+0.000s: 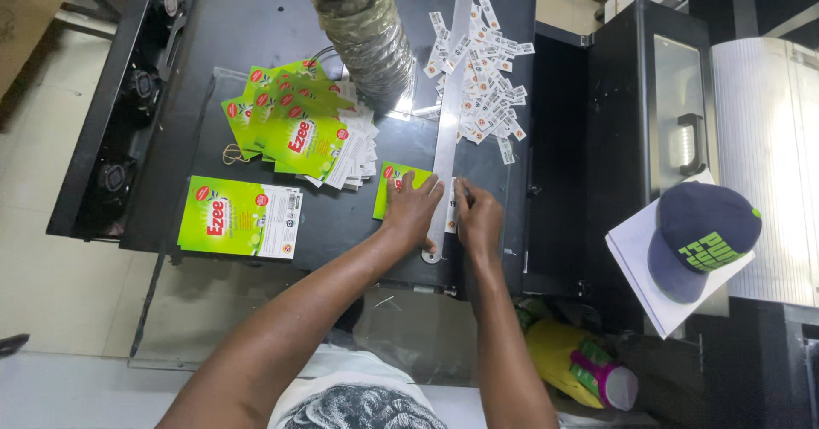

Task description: The person repeatedly cuts green packets on a table using a utility knife and a metal ruler as a guide. The person aligns each packet, cuts along the ruler, and places the cut pieces aside. The process is repeated for multiple packets throughout the clip.

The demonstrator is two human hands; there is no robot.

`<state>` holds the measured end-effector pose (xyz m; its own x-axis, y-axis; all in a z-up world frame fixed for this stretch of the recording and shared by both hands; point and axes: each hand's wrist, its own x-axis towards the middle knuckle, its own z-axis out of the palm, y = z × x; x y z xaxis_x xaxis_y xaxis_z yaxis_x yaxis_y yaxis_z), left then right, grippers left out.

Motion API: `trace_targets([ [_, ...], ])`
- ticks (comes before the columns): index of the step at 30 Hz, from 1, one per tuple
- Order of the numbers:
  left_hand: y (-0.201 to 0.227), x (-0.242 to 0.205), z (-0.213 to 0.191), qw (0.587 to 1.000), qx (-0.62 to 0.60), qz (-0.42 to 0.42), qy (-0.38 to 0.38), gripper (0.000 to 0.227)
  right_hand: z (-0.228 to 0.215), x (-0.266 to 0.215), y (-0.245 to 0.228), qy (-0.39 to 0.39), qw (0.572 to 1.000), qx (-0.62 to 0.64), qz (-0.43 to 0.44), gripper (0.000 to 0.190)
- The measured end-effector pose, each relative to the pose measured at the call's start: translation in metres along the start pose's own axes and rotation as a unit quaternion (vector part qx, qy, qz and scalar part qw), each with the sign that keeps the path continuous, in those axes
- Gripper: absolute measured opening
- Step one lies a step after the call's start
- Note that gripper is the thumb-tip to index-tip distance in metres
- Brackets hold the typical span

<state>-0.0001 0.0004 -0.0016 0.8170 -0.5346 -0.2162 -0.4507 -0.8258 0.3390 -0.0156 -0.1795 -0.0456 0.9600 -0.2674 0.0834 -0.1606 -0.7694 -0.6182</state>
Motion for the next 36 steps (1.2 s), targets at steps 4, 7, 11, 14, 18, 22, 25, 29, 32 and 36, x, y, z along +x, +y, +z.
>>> trace_targets([
  [4, -0.002, 0.006, 0.010, 1.000, 0.000, -0.006, 0.001, 0.125, 0.008, 0.018, -0.008, -0.008, 1.000, -0.016, 0.001, 0.027],
  [7, -0.003, 0.008, 0.014, 1.000, -0.017, -0.004, 0.009, 0.129, 0.009, 0.029, -0.009, -0.028, 0.999, 0.002, -0.018, 0.026],
  [11, -0.002, 0.006, 0.011, 1.000, -0.020, -0.009, 0.009, 0.127, 0.025, 0.045, 0.013, -0.038, 0.999, -0.007, -0.025, 0.022],
  [14, -0.001, 0.004, 0.006, 1.000, -0.021, -0.012, 0.011, 0.124, 0.038, 0.052, 0.035, -0.049, 0.999, -0.016, -0.016, 0.023],
  [18, -0.004, 0.005, 0.014, 1.000, -0.020, -0.004, 0.014, 0.128, 0.030, 0.034, 0.018, -0.071, 0.997, -0.007, 0.034, 0.026],
  [22, -0.004, 0.005, 0.012, 0.999, -0.030, -0.004, 0.011, 0.122, 0.032, 0.018, 0.032, -0.084, 0.995, -0.005, 0.061, 0.026],
  [25, -0.005, 0.007, 0.012, 0.999, -0.035, -0.002, 0.011, 0.126, 0.029, 0.006, 0.027, -0.087, 0.993, -0.031, 0.075, 0.025],
  [29, -0.004, 0.006, 0.011, 1.000, -0.024, -0.002, 0.015, 0.121, 0.015, -0.022, 0.006, -0.095, 0.992, -0.032, 0.081, 0.027],
  [32, -0.004, 0.004, 0.011, 1.000, -0.019, -0.001, 0.020, 0.121, -0.001, -0.048, -0.010, -0.100, 0.991, -0.030, 0.089, 0.028],
  [36, -0.003, 0.003, 0.009, 1.000, -0.019, -0.003, 0.018, 0.121, -0.010, -0.073, -0.017, -0.106, 0.991, -0.003, 0.084, 0.029],
])
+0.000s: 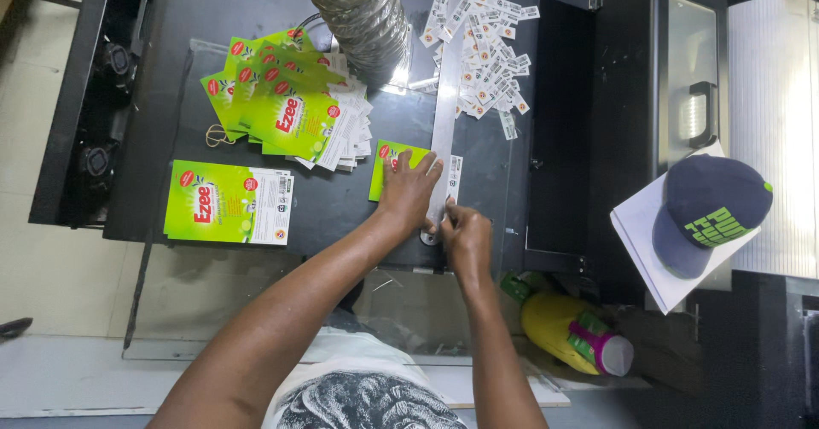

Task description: The person repeatedly cuts green packets on a table using a utility knife and a metal ruler as a guide. The person aligns each packet, cuts along the ruler, and places the cut pieces aside. The process is repeated for multiple packets throughout the clip.

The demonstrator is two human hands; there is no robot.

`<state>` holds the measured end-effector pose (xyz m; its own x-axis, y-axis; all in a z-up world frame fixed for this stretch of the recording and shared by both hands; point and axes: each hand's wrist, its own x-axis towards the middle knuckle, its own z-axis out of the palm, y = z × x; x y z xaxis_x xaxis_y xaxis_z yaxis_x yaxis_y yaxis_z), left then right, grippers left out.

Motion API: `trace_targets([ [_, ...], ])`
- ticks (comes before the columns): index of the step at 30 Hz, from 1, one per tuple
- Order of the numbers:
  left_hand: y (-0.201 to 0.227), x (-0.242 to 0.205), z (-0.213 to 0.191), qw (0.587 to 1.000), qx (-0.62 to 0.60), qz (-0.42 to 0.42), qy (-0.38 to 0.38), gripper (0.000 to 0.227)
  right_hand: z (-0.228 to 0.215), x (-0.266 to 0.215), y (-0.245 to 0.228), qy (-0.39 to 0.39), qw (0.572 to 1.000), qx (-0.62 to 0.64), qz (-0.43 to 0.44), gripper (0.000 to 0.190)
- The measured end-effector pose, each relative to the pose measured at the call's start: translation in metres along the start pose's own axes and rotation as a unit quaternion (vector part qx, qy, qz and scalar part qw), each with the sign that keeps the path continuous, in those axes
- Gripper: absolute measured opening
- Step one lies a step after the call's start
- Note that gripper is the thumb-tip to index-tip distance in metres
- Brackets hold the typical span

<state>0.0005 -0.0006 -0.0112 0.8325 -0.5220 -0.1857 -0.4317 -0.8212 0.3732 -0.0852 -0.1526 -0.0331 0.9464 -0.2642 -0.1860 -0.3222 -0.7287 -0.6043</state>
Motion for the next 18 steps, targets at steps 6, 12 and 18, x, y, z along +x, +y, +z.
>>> trace_targets([
  [6, -0.003, 0.002, 0.004, 1.000, -0.007, -0.002, -0.002, 0.124, -0.011, -0.031, -0.028, 0.006, 1.000, -0.015, 0.000, 0.026],
  [12, -0.001, 0.002, 0.003, 1.000, -0.013, -0.005, -0.011, 0.125, -0.001, -0.047, 0.003, 0.012, 1.000, -0.026, 0.010, 0.025],
  [18, -0.005, 0.006, 0.013, 1.000, -0.021, -0.009, 0.003, 0.127, -0.034, -0.026, -0.038, 0.052, 0.999, -0.002, 0.014, 0.025],
])
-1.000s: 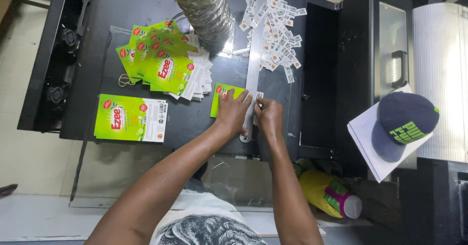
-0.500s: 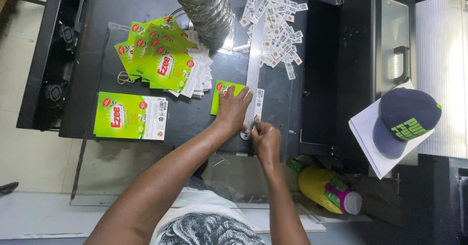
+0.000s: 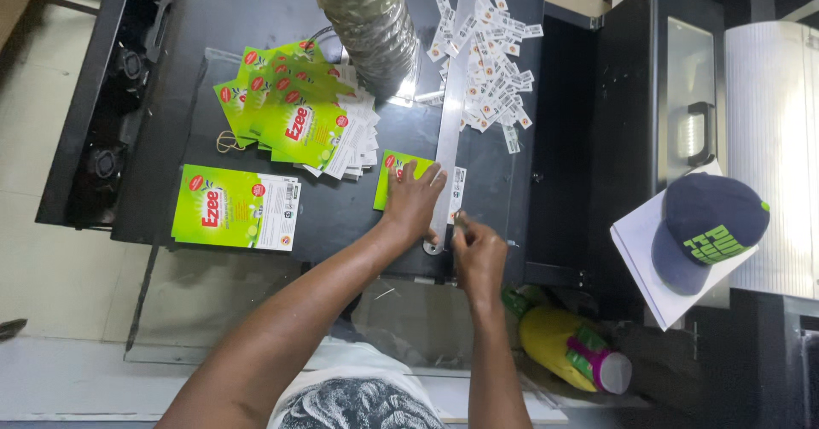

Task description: The person repeatedly cuts green packets on a table using a utility knife and a metal ruler as a guide. The person aligns each packet, cuts along the ruler, and places the cut pieces aside. The process is repeated for multiple packets throughout the clip.

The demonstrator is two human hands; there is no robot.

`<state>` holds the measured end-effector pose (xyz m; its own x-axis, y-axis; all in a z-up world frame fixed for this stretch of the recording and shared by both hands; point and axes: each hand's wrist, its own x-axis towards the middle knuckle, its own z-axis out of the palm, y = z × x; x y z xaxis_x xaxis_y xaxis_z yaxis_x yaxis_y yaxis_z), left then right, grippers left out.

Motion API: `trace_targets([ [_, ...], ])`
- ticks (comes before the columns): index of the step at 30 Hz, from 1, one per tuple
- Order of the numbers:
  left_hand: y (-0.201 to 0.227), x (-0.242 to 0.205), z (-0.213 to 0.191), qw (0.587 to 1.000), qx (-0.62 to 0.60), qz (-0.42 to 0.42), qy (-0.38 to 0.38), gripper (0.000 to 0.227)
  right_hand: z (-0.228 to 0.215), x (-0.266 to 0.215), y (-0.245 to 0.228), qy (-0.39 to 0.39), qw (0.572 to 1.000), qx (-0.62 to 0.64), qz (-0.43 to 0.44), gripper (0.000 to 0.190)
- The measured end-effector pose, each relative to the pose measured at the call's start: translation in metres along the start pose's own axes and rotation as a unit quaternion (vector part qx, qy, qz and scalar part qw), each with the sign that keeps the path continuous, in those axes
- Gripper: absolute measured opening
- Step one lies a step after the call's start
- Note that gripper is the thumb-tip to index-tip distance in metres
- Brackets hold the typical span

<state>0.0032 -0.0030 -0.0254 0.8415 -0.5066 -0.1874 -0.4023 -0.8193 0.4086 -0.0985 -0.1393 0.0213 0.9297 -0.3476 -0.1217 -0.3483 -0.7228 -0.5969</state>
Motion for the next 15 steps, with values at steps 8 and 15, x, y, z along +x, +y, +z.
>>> trace_targets([
  [8, 0.002, -0.005, -0.003, 1.000, 0.001, 0.000, 0.007, 0.132, 0.041, 0.129, 0.038, 0.026, 0.997, -0.011, -0.069, 0.023],
  [15, 0.001, -0.002, -0.001, 1.000, -0.003, -0.002, 0.001, 0.129, 0.064, 0.154, 0.054, 0.010, 0.996, -0.010, -0.089, 0.023],
])
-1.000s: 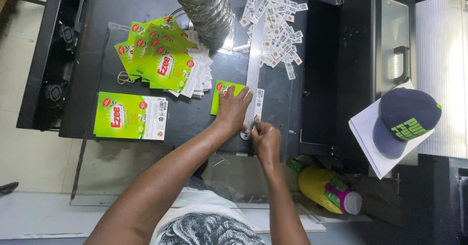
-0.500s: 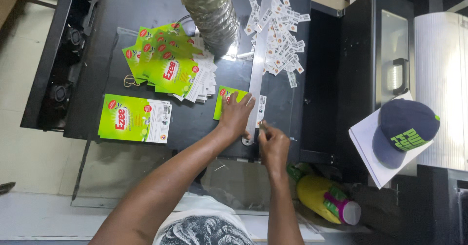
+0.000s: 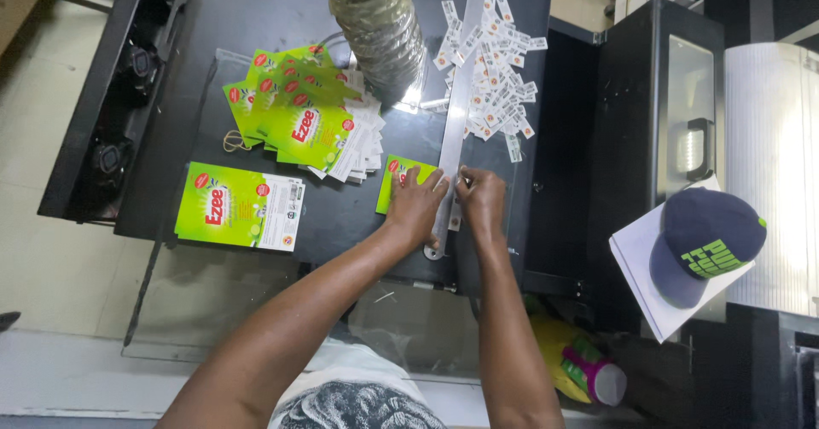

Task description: The person repeatedly cuts green packets on a table using a utility knife and a metal ruler as a guide. The person aligns each packet, cuts along the ruler, and places the cut pieces aside. The process is repeated for multiple packets throughout the clip.

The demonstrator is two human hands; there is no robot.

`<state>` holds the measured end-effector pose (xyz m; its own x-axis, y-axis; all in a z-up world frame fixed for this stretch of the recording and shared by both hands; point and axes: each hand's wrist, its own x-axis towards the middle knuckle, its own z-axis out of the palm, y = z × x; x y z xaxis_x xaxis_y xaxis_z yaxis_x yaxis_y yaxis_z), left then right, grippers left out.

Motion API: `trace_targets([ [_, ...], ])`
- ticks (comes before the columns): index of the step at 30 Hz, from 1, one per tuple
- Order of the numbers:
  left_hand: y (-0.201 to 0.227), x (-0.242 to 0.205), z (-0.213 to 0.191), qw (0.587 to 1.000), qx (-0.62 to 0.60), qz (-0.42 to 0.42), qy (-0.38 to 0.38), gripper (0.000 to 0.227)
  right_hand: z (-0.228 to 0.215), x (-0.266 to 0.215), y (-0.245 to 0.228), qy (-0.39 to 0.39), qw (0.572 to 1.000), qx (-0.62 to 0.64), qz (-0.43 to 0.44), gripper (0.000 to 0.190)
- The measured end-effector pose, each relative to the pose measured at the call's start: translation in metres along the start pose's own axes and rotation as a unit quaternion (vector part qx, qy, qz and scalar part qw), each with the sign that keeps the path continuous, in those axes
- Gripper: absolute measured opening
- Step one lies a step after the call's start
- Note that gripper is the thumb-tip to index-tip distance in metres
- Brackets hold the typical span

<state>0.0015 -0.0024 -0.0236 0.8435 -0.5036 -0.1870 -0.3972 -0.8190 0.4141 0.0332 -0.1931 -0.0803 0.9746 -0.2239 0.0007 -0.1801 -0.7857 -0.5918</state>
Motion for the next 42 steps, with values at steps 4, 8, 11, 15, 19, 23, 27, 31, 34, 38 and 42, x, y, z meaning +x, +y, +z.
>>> trace_targets([
  [4, 0.001, 0.001, 0.002, 1.000, 0.006, -0.003, -0.006, 0.131, -0.012, -0.030, -0.021, -0.020, 1.000, -0.015, -0.002, 0.022],
  [8, -0.001, 0.003, 0.003, 1.000, 0.011, -0.003, -0.001, 0.130, -0.019, -0.067, -0.024, -0.043, 0.999, -0.027, 0.016, 0.027],
  [11, -0.004, 0.008, 0.009, 1.000, 0.014, -0.005, -0.004, 0.132, -0.018, -0.097, -0.019, -0.049, 0.997, -0.039, 0.034, 0.026],
  [15, 0.000, 0.003, 0.000, 1.000, -0.004, -0.006, -0.011, 0.128, -0.022, -0.144, -0.016, -0.068, 0.995, -0.018, 0.074, 0.026],
  [19, 0.002, 0.001, -0.010, 1.000, 0.007, -0.004, -0.014, 0.125, -0.041, -0.160, -0.042, -0.057, 0.993, -0.016, 0.102, 0.024],
  [23, 0.004, -0.004, -0.016, 1.000, 0.005, -0.005, -0.020, 0.123, -0.050, -0.142, -0.046, -0.019, 0.994, -0.006, 0.106, 0.027],
  [27, 0.006, -0.007, -0.021, 1.000, 0.002, -0.007, -0.023, 0.122, -0.039, -0.093, -0.037, 0.017, 0.998, 0.006, 0.054, 0.026],
  [31, 0.005, -0.004, -0.011, 1.000, 0.007, -0.005, -0.017, 0.125, -0.017, -0.035, -0.016, 0.018, 1.000, -0.010, 0.006, 0.027],
  [34, 0.002, 0.000, -0.001, 1.000, 0.006, -0.010, -0.007, 0.130, -0.008, -0.012, -0.019, 0.022, 1.000, 0.008, -0.008, 0.025],
  [38, -0.001, 0.004, 0.009, 1.000, 0.003, -0.008, -0.007, 0.132, -0.005, -0.009, -0.017, 0.033, 0.999, -0.011, -0.032, 0.022],
  [42, -0.001, 0.002, 0.002, 1.000, -0.002, -0.007, -0.005, 0.128, 0.001, -0.002, -0.005, 0.028, 0.999, -0.017, -0.034, 0.022],
])
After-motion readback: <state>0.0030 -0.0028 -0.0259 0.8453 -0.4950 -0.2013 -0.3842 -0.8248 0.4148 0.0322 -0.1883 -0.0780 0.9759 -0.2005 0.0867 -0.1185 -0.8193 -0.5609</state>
